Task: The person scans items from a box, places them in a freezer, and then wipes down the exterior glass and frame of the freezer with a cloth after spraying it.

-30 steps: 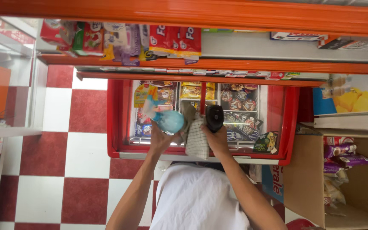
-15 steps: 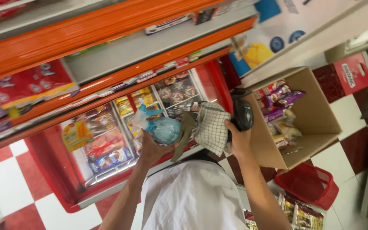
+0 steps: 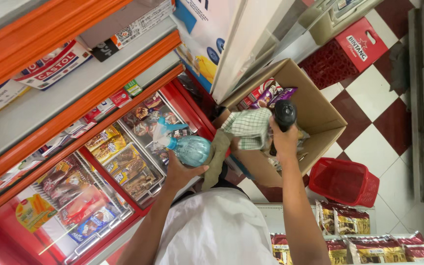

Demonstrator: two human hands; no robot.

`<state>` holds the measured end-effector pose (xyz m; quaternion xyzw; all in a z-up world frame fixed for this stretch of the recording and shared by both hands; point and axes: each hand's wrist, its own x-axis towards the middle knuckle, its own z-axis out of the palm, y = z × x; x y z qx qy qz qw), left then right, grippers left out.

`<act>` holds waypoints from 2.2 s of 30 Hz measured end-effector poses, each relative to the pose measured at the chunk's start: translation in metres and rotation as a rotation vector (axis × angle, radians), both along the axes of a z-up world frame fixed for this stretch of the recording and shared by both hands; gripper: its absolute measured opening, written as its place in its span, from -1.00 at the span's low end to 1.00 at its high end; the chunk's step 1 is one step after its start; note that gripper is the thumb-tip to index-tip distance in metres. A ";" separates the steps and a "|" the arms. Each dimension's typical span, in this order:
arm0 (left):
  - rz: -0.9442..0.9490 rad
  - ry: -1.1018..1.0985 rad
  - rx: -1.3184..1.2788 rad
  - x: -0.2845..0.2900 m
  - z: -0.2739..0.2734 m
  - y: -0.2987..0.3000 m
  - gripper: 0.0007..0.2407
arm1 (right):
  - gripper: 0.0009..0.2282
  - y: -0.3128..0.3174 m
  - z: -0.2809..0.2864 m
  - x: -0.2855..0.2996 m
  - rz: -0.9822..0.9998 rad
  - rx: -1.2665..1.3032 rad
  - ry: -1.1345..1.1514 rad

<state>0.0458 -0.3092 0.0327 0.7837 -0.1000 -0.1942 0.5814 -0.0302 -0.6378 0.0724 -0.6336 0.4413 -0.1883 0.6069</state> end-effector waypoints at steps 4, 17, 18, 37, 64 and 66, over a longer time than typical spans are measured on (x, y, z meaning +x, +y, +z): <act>-0.005 0.017 -0.064 -0.004 -0.004 -0.016 -0.05 | -0.69 0.003 0.001 -0.014 0.164 -0.328 0.313; 0.108 0.120 -0.026 -0.022 -0.023 -0.027 -0.02 | -0.65 -0.003 -0.067 0.037 0.484 -0.539 -0.033; 0.134 0.119 -0.025 -0.024 -0.022 -0.029 -0.02 | -0.74 0.008 -0.049 0.031 0.348 -0.542 -0.066; 0.137 0.122 0.011 -0.015 -0.032 0.044 -0.77 | -0.66 0.128 0.013 0.018 1.146 -0.267 0.072; 0.182 0.354 -0.428 -0.026 -0.012 0.094 -0.69 | -0.69 0.151 0.015 0.031 0.997 -0.599 0.195; 0.233 0.382 -0.275 -0.024 -0.013 0.094 -0.66 | -0.69 0.143 0.017 0.032 0.959 -0.559 0.221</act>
